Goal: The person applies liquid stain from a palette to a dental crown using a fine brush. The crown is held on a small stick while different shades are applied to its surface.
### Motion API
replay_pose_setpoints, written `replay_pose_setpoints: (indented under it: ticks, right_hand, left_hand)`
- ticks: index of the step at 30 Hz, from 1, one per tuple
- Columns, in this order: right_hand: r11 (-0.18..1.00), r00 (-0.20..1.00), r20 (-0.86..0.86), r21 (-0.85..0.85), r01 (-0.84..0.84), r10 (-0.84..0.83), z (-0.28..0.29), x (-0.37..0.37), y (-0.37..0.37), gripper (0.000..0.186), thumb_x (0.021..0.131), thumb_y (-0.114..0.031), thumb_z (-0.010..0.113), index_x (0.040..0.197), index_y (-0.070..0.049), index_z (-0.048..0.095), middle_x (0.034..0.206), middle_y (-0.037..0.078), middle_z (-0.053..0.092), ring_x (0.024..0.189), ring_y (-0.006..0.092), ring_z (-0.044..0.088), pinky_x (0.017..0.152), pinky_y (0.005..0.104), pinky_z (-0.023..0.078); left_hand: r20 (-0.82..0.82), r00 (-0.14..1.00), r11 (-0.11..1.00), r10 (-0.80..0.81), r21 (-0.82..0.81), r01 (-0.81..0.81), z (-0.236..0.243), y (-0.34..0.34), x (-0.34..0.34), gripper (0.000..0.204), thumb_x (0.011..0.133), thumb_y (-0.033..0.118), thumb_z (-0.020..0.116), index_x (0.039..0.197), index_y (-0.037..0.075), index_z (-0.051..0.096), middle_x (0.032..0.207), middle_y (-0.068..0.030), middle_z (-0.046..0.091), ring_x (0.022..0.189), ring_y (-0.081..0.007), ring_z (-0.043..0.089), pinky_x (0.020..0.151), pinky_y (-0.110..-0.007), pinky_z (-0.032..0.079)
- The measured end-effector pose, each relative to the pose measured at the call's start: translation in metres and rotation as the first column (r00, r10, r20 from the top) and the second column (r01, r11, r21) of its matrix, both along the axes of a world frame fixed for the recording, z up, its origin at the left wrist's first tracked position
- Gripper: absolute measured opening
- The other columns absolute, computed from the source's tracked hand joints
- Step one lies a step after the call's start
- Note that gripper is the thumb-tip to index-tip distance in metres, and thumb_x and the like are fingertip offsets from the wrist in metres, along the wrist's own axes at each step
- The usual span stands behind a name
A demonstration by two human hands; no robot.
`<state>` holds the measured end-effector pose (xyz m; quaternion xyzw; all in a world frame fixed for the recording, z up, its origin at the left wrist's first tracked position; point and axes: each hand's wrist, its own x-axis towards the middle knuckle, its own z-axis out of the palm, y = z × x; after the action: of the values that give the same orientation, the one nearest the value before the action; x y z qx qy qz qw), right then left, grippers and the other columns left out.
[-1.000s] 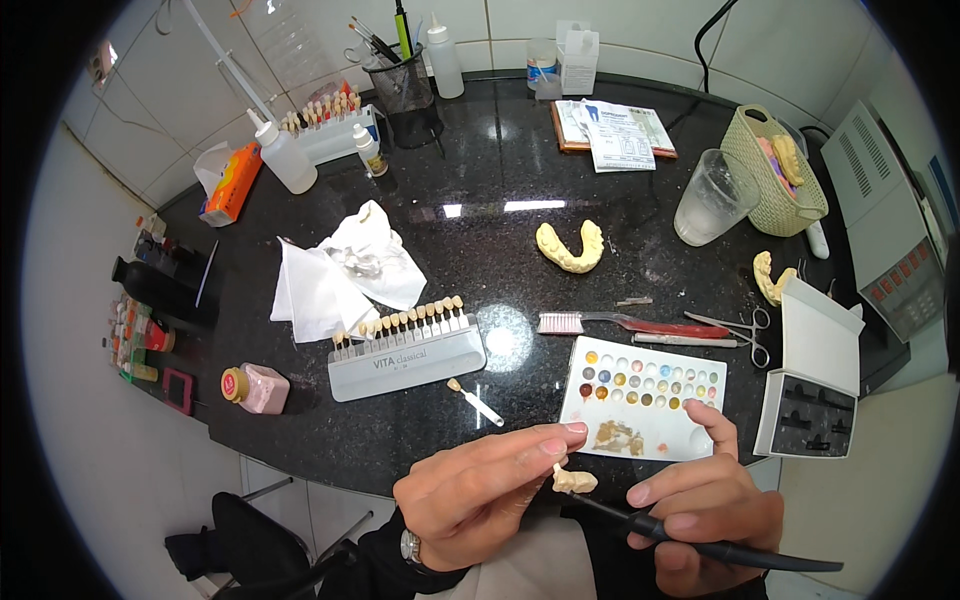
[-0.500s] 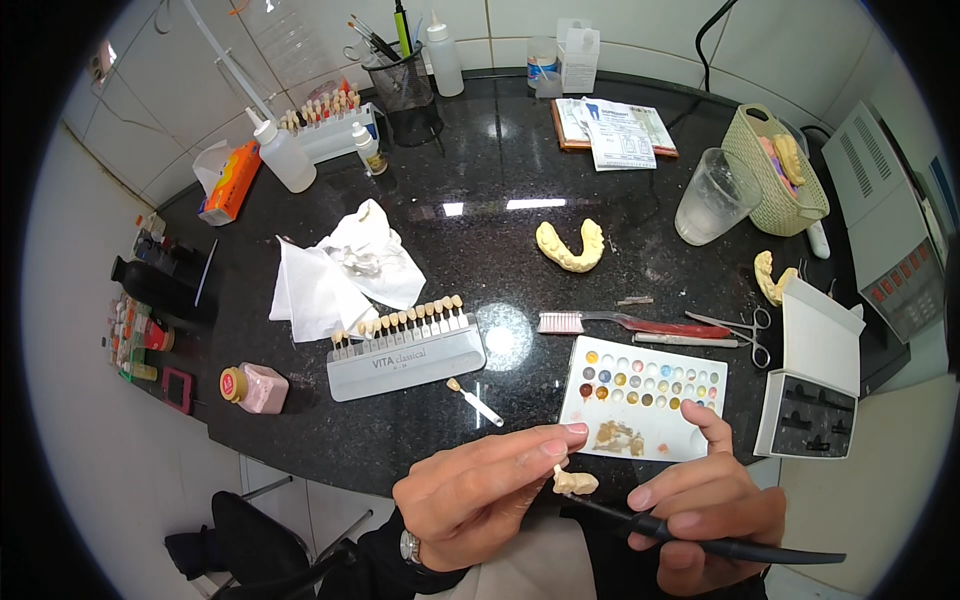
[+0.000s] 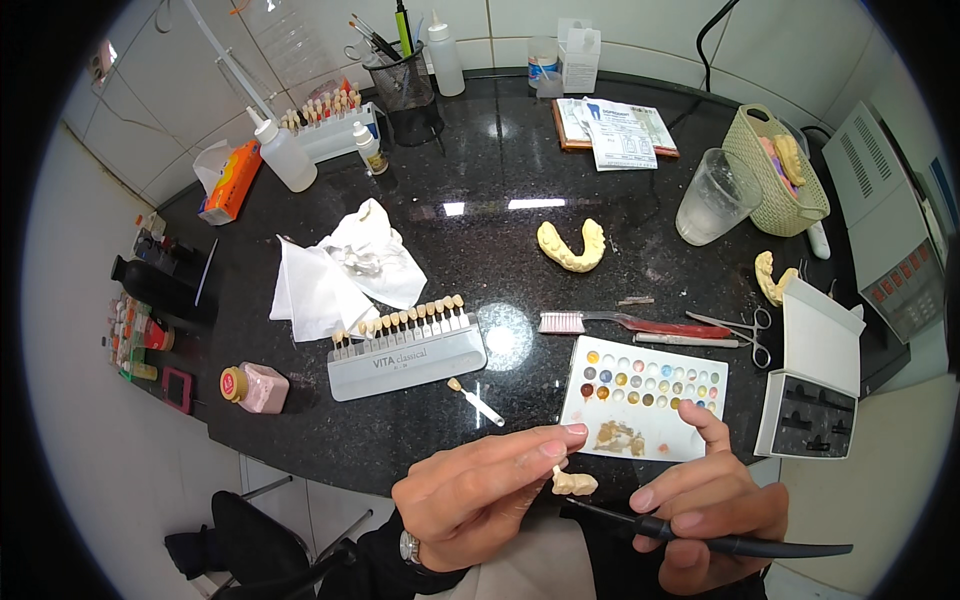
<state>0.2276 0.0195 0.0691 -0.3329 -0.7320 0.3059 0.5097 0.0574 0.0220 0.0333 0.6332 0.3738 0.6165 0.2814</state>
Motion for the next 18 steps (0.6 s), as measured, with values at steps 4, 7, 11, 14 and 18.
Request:
replay_pose_setpoints:
  ticks: [4, 7, 11, 14, 18]
  right_hand:
    - [0.998, 0.997, -0.030, -0.008, 0.068, -0.069, 0.0035, 0.0019, -0.0052, 0.019, 0.083, -0.023, 0.052, 0.091, -0.013, 0.039, 0.053, -0.006, 0.051, 0.062, 0.0115, 0.059, 0.094, 0.0553, 0.025]
    - [0.999, 0.999, 0.002, -0.002, 0.033, -0.033, 0.0015, -0.0027, 0.0004, 0.019, 0.083, -0.025, 0.052, 0.090, -0.013, 0.039, 0.052, -0.006, 0.050, 0.061, 0.0109, 0.058, 0.094, 0.0550, 0.026]
    - [1.000, 1.000, 0.014, -0.016, 0.023, -0.023, 0.0017, -0.0019, 0.0002, 0.020, 0.083, -0.026, 0.052, 0.090, -0.012, 0.038, 0.052, -0.006, 0.050, 0.062, 0.0106, 0.058, 0.093, 0.0545, 0.027]
    - [0.999, 0.998, -0.045, -0.022, 0.041, -0.042, 0.0013, -0.0013, -0.0032, 0.020, 0.084, -0.026, 0.052, 0.090, -0.013, 0.039, 0.054, -0.006, 0.052, 0.062, 0.0106, 0.058, 0.093, 0.0547, 0.026]
    - [0.998, 0.998, -0.040, -0.017, 0.055, -0.056, 0.0029, -0.0004, -0.0022, 0.018, 0.083, -0.026, 0.052, 0.088, -0.013, 0.040, 0.054, -0.005, 0.052, 0.061, 0.0108, 0.058, 0.094, 0.0548, 0.026]
  left_hand:
    - [0.015, 1.000, 1.000, -0.025, 0.005, 0.025, 0.0005, 0.0010, 0.0041, 0.019, 0.074, -0.010, 0.056, 0.092, -0.004, 0.055, 0.082, -0.0229, 0.061, 0.075, -0.0273, 0.063, 0.066, -0.032, 0.054]
    - [0.000, 1.000, 1.000, -0.007, 0.006, 0.007, -0.0017, 0.0005, -0.0005, 0.019, 0.074, -0.011, 0.056, 0.092, -0.004, 0.055, 0.082, -0.0229, 0.061, 0.075, -0.0272, 0.063, 0.067, -0.032, 0.054]
    - [0.002, 1.000, 1.000, 0.001, -0.014, -0.001, -0.0002, -0.0008, -0.0009, 0.019, 0.074, -0.011, 0.056, 0.091, -0.004, 0.055, 0.082, -0.0228, 0.061, 0.075, -0.0272, 0.063, 0.067, -0.032, 0.054]
    - [0.006, 1.000, 1.000, -0.004, -0.008, 0.004, 0.0009, -0.0007, 0.0006, 0.019, 0.073, -0.011, 0.056, 0.091, -0.004, 0.055, 0.082, -0.0227, 0.061, 0.075, -0.0272, 0.063, 0.067, -0.032, 0.054]
    - [0.006, 1.000, 1.000, -0.010, 0.000, 0.010, 0.0006, 0.0003, 0.0027, 0.019, 0.073, -0.011, 0.056, 0.091, -0.004, 0.055, 0.082, -0.0226, 0.061, 0.076, -0.0272, 0.063, 0.067, -0.032, 0.054]
